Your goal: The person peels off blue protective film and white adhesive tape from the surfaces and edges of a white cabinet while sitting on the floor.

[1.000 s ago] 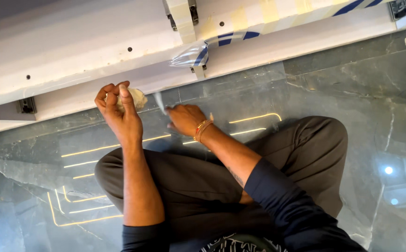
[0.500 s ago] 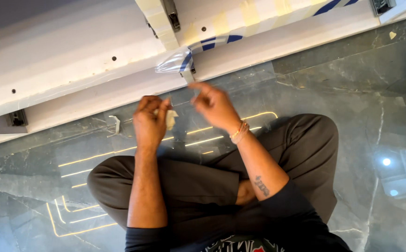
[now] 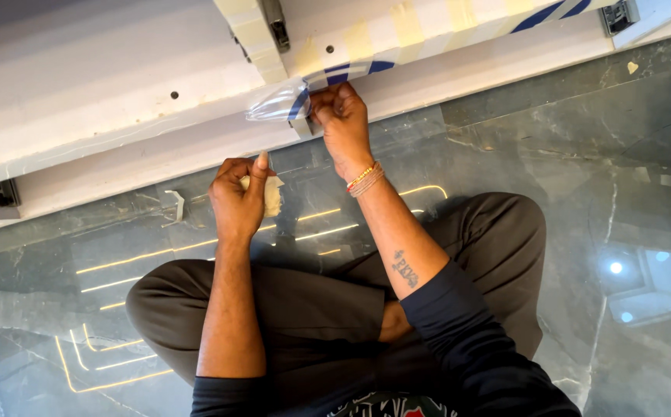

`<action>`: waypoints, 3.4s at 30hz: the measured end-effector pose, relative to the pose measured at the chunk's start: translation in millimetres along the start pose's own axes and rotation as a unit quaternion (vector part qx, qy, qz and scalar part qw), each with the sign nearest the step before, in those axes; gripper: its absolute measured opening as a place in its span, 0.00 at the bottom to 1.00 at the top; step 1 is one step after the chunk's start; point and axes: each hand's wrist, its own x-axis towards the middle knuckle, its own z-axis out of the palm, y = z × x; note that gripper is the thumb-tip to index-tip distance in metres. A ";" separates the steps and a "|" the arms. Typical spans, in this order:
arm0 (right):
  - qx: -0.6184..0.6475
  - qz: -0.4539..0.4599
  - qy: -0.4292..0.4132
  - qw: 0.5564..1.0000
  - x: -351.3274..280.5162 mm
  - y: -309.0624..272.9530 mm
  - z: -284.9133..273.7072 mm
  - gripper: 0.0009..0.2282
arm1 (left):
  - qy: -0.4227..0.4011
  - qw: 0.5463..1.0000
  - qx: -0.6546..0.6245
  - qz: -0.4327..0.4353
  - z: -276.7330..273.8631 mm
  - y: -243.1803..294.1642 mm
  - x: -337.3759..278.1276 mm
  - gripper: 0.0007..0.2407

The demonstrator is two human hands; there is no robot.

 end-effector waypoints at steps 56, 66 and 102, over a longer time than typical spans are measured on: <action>0.040 0.176 0.047 0.982 -22.6 48.4 -40.7 0.10 | -0.044 0.997 0.061 0.032 14.3 2.7 3.7 0.12; -0.064 0.135 0.071 0.986 1.4 56.3 -22.8 0.07 | -0.050 0.996 0.079 0.002 20.4 -3.0 6.8 0.12; -0.090 0.083 0.120 0.985 -31.6 58.9 -4.6 0.05 | -0.009 1.000 0.024 0.019 -2.6 -7.7 5.8 0.12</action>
